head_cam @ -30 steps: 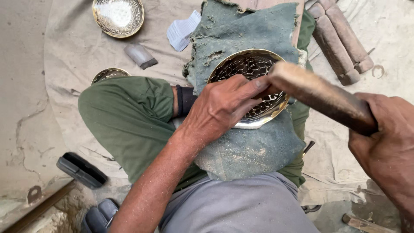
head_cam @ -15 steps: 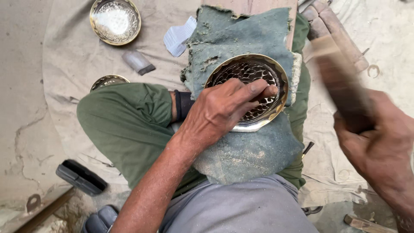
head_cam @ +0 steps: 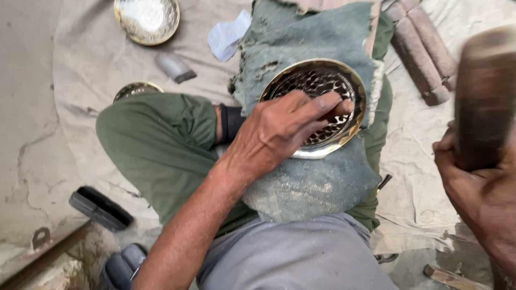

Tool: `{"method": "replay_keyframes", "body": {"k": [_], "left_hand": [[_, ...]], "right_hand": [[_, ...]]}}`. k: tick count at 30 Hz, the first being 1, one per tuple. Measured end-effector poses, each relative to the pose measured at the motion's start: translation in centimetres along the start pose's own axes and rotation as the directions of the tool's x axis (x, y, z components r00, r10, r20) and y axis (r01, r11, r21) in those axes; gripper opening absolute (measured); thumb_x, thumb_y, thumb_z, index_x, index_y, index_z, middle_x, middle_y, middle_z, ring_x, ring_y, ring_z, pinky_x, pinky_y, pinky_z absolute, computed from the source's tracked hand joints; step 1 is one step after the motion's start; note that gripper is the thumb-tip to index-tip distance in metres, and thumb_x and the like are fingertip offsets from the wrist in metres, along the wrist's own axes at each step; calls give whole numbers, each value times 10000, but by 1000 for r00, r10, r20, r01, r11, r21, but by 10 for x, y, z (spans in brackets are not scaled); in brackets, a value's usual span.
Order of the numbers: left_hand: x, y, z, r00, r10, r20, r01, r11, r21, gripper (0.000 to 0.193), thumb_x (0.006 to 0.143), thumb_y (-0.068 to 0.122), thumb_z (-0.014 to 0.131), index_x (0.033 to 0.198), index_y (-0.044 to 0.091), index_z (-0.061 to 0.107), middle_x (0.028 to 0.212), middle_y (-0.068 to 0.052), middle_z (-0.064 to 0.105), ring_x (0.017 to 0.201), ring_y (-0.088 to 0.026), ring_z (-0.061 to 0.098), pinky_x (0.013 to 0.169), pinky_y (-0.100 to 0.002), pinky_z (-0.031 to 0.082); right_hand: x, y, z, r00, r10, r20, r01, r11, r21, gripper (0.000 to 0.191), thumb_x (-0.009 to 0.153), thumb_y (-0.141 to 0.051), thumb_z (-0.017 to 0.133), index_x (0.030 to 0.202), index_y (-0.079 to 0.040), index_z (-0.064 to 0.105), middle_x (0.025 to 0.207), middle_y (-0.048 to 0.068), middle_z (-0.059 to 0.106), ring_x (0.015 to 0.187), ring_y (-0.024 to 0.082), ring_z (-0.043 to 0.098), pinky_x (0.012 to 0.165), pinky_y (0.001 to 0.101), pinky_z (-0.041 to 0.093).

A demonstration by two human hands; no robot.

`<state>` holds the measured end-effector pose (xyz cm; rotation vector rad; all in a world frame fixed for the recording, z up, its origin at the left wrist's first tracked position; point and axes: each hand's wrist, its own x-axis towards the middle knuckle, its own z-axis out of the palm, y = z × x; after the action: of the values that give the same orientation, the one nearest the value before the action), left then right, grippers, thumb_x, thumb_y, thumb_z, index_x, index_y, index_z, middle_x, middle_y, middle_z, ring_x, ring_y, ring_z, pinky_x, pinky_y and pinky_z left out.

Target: The person sits cross-legged on the floor with a decorative brass plate on a cloth pad over their lap. They hold a punch against the plate's patterned surface with one hand and strike it with a wooden mallet held in the other hand, working the design across the plate, briefly repositioning the plate partway through.

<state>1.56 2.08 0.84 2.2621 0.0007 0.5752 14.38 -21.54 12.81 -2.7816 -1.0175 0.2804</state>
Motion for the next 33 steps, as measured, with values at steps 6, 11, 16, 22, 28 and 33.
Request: {"method": "replay_keyframes", "body": {"k": [6, 11, 16, 22, 28, 33], "left_hand": [[-2, -3, 4, 1000, -2, -7, 1, 998, -55, 503, 994, 162, 770, 1440, 222, 547, 866, 13, 560, 751, -126, 601, 658, -297, 595], [-1, -4, 4, 1000, 18, 9, -17, 1000, -23, 536, 987, 161, 780, 1460, 209, 532, 861, -1, 552, 736, -141, 595, 640, -312, 588], [-1, -1, -2, 1000, 8, 17, -8, 1000, -13, 522, 1006, 163, 770, 1464, 232, 529, 861, 0, 524, 742, -147, 583, 660, -340, 576], [3, 2, -4, 1000, 8, 10, -8, 1000, -12, 480, 1005, 154, 764, 1425, 221, 542, 829, 8, 503, 724, -140, 565, 645, -332, 567], [3, 4, -6, 999, 38, -1, -38, 999, 8, 428, 1004, 145, 764, 1373, 246, 570, 828, 14, 513, 738, -136, 582, 662, -333, 578], [7, 7, 1, 999, 32, -22, -34, 994, -101, 465, 1007, 138, 742, 1406, 213, 516, 959, 8, 585, 833, -140, 635, 739, -302, 615]], "right_hand": [[-3, 6, 4, 996, -2, -91, 6, 999, 54, 231, 993, -19, 733, 1192, 36, 627, 849, 142, 653, 740, 223, 666, 691, 344, 531], [-16, 36, 13, 993, 118, -2, -118, 992, -34, 326, 914, -29, 755, 1208, 46, 634, 758, 148, 635, 643, 257, 652, 599, 374, 524], [-29, 63, 26, 954, -260, -147, 225, 950, -216, 214, 1077, -28, 680, 1240, 56, 569, 988, 156, 630, 811, 236, 653, 765, 318, 552], [-23, 43, 16, 998, 65, 5, -65, 997, -46, 356, 901, 6, 702, 1247, 67, 640, 814, 178, 600, 642, 258, 612, 586, 364, 509], [-21, 20, 10, 998, 54, -31, -55, 998, -31, 262, 947, 30, 735, 1191, 64, 648, 803, 152, 638, 679, 239, 655, 637, 355, 520], [-23, 39, 24, 968, 248, -33, -186, 800, 571, 559, 914, -104, 714, 1401, -13, 455, 861, 43, 628, 677, 118, 692, 557, 275, 585]]}}
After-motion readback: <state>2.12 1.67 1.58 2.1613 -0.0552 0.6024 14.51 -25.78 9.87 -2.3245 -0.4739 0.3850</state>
